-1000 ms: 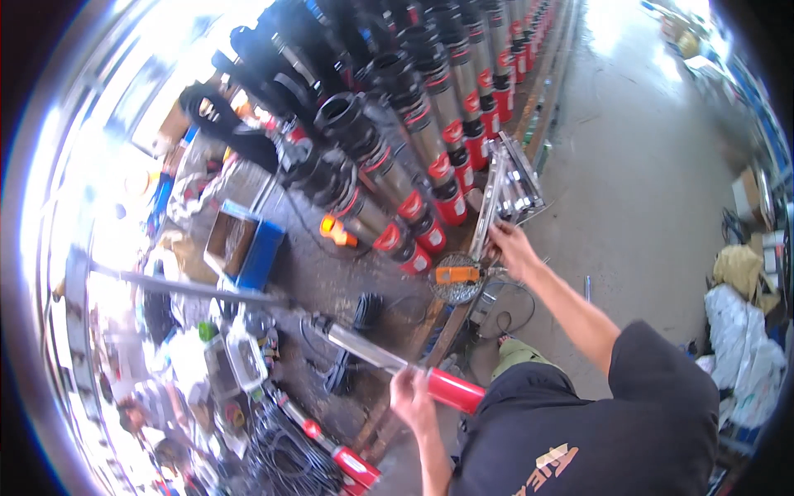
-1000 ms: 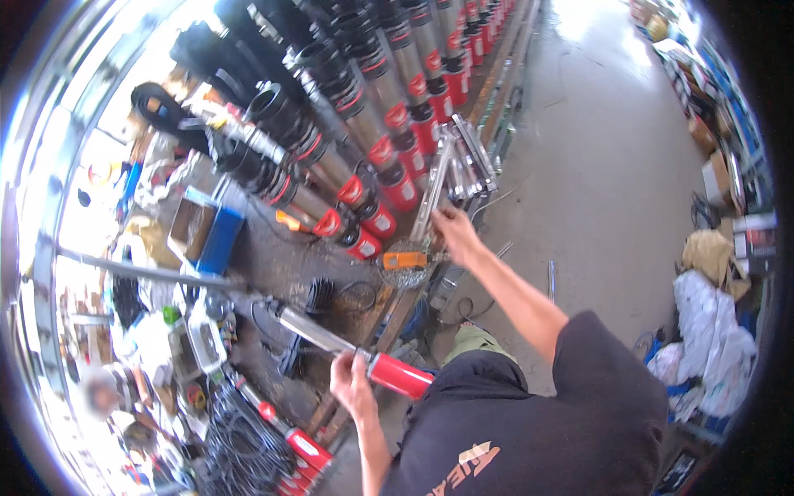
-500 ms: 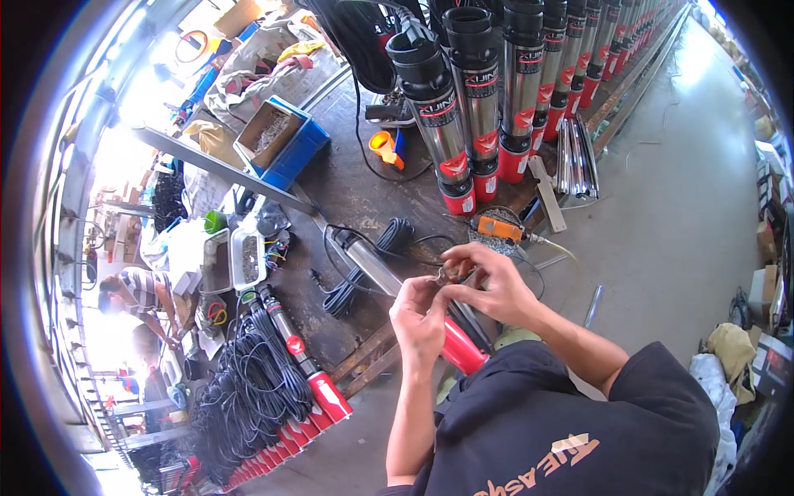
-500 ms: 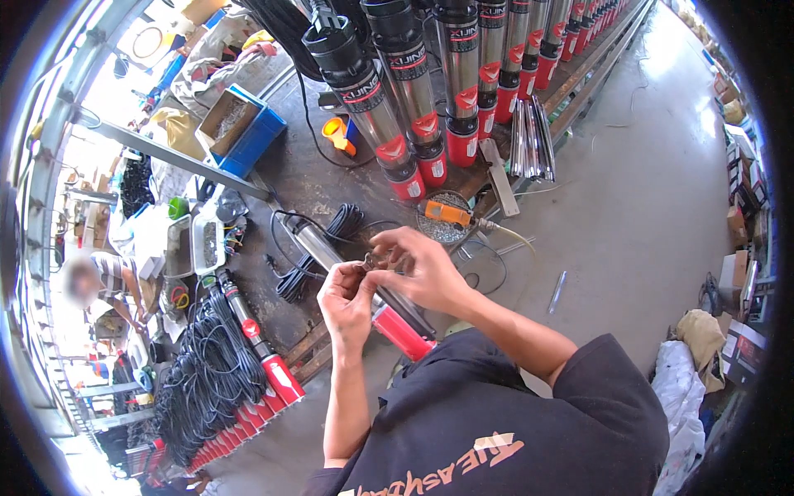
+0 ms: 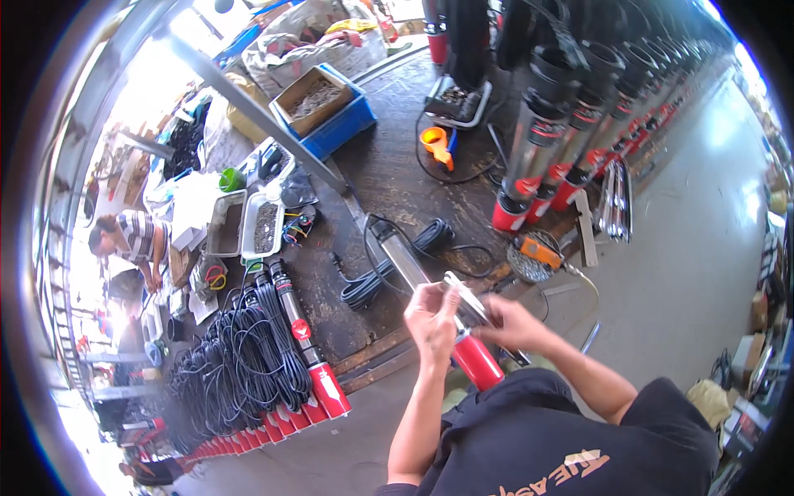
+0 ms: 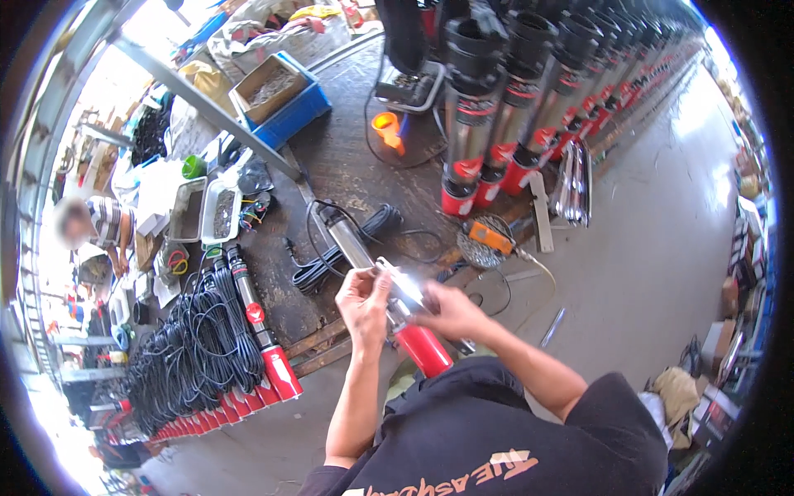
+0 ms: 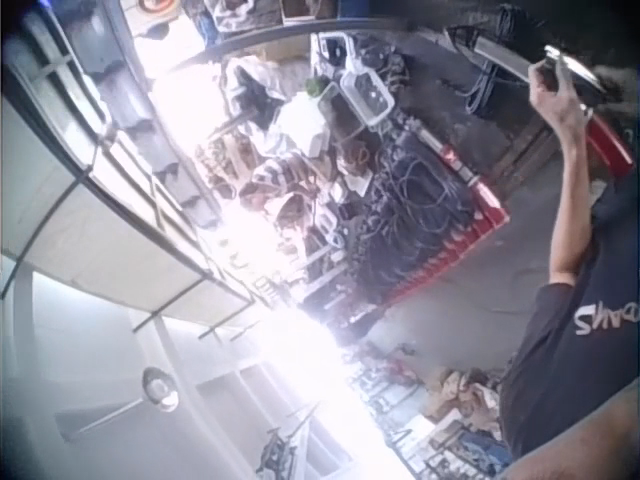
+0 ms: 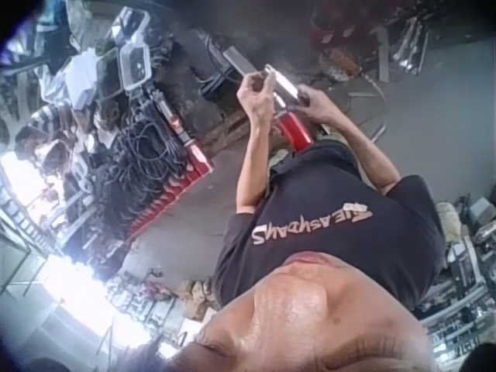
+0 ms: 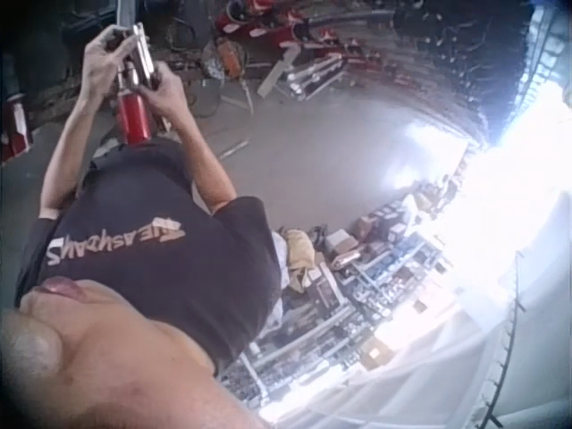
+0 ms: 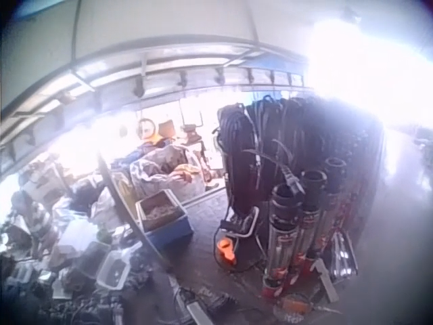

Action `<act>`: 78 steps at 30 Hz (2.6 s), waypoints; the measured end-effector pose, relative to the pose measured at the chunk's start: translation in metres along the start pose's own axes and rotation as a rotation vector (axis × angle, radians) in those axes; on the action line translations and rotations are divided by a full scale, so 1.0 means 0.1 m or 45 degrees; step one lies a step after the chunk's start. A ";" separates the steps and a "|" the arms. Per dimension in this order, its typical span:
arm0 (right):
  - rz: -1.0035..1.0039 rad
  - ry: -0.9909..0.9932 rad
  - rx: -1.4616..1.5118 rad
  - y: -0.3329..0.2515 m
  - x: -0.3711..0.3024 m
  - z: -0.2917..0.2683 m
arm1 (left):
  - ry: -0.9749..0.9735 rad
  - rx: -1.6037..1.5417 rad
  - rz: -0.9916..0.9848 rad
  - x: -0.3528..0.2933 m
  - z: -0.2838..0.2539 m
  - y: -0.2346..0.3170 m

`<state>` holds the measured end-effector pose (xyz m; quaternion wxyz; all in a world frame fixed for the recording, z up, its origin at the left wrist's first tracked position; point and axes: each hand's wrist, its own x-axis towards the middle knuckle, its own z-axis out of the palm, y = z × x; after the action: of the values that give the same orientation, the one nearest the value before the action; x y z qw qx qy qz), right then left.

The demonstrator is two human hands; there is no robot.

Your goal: The person assembles components of cylindrical pumps by hand and using a pneumatic tool, attaching wires and securing parts with fasteners.

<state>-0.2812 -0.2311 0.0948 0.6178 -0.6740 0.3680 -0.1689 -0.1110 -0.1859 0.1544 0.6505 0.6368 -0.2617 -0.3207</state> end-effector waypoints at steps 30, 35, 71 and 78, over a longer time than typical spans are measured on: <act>-0.431 0.416 -0.747 -0.23 3.03 1.04 | -0.159 -0.188 0.090 3.11 -0.94 -1.64; -0.424 0.347 -0.863 -0.27 2.98 1.00 | -0.064 -0.349 0.045 3.12 -0.92 -1.79; -0.175 0.400 -0.915 -0.42 2.95 1.09 | -0.080 -0.482 -0.081 3.07 -0.80 -1.67; -0.188 0.426 -0.619 -0.37 2.28 0.89 | -0.073 -0.214 -0.064 3.08 -0.84 -1.65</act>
<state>-0.0569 -0.3305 0.0623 0.3554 -0.7898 0.4444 -0.2290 0.1411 -0.3588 -0.0351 0.6857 0.5767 -0.2364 -0.3759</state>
